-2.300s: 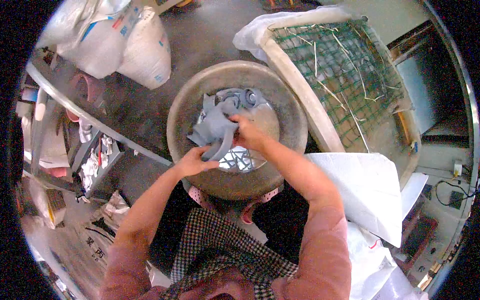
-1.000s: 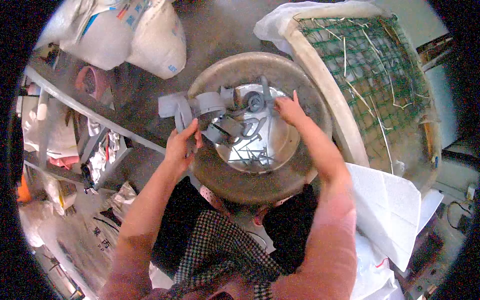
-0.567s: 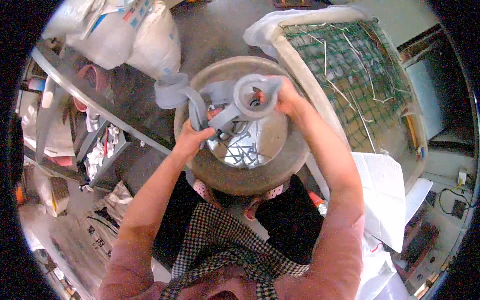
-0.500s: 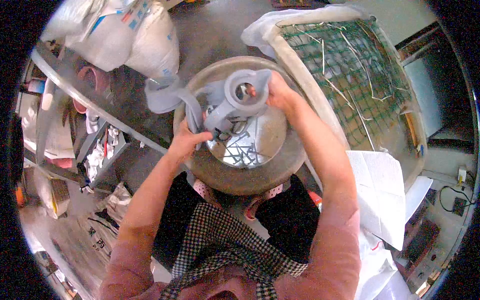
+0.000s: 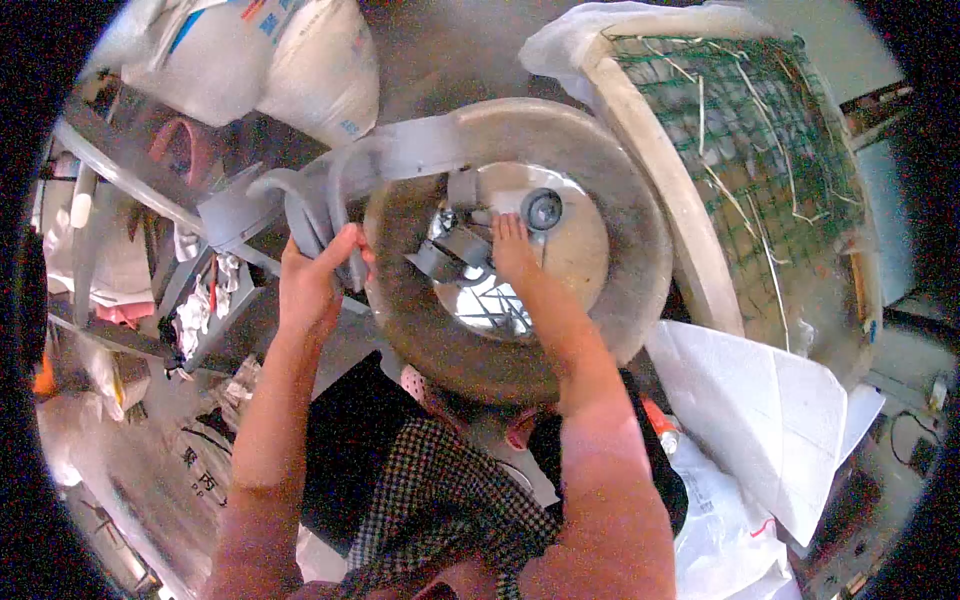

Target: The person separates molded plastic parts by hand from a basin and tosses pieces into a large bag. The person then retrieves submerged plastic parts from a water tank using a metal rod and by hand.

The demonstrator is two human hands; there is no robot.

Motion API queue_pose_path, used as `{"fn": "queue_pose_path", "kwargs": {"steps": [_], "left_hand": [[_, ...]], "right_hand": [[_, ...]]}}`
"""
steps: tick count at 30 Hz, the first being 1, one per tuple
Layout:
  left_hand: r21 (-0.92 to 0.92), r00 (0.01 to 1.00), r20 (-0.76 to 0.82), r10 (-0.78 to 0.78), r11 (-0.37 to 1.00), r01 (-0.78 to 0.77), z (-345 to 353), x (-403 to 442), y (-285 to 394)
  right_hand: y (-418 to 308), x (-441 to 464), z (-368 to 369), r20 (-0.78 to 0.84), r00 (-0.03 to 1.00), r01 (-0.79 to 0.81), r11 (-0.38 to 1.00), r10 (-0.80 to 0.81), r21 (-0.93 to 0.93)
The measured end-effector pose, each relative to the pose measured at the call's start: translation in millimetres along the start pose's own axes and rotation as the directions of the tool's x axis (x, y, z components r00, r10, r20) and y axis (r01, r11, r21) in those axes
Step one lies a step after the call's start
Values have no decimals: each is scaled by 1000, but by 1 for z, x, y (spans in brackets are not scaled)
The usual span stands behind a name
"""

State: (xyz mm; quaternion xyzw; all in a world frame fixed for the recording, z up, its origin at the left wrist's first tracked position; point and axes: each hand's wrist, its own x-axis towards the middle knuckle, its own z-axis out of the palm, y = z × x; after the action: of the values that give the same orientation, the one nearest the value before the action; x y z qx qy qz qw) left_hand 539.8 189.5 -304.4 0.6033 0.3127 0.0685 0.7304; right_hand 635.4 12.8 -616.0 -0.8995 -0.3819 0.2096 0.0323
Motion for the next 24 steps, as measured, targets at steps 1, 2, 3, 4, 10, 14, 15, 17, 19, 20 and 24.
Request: {"fn": "queue_pose_path", "kwargs": {"steps": [1, 2, 3, 4, 10, 14, 15, 17, 19, 20, 24], "left_hand": [[5, 1000, -11, 2, 1000, -2, 1, -2, 3], [34, 1000, -17, -8, 999, 8, 1, -3, 5], [64, 999, -24, -22, 998, 23, -1, -3, 5], [69, 999, -36, -32, 997, 34, -4, -2, 3], [15, 998, -28, -50, 999, 51, -7, -4, 10], [26, 999, -31, -24, 999, 25, -5, -10, 14], [24, 1000, -23, -22, 999, 22, -6, -10, 14], [19, 1000, -21, -17, 1000, 17, -9, -11, 13], [9, 1000, -23, -11, 1000, 11, -12, -11, 13], [7, 999, -42, -8, 1000, 8, -13, -10, 13], [19, 999, -30, 13, 1000, -13, -13, -9, 13]], "right_hand": [[2, 5, 10, -111, 993, 14, 990, -30, -138], [2, 9, 14, -110, 993, 40, 995, -50, -89], [3, 13, 17, -104, 993, 50, 995, -58, -81], [4, 17, 20, -77, 992, 96, 993, -102, -69], [19, -5, 39, -90, 962, 236, 953, -257, -191], [8, -26, 43, -99, 974, 190, 975, -202, -120], [4, -29, 37, -99, 974, 193, 974, -206, -121], [-3, -34, 31, -40, 991, 130, 979, -125, 158], [-3, -41, 49, -81, 989, 133, 981, -123, 138], [-3, -45, 55, -124, 985, 133, 984, -118, 117], [1, -56, 67, -132, 977, 192, 960, -168, 204]]}}
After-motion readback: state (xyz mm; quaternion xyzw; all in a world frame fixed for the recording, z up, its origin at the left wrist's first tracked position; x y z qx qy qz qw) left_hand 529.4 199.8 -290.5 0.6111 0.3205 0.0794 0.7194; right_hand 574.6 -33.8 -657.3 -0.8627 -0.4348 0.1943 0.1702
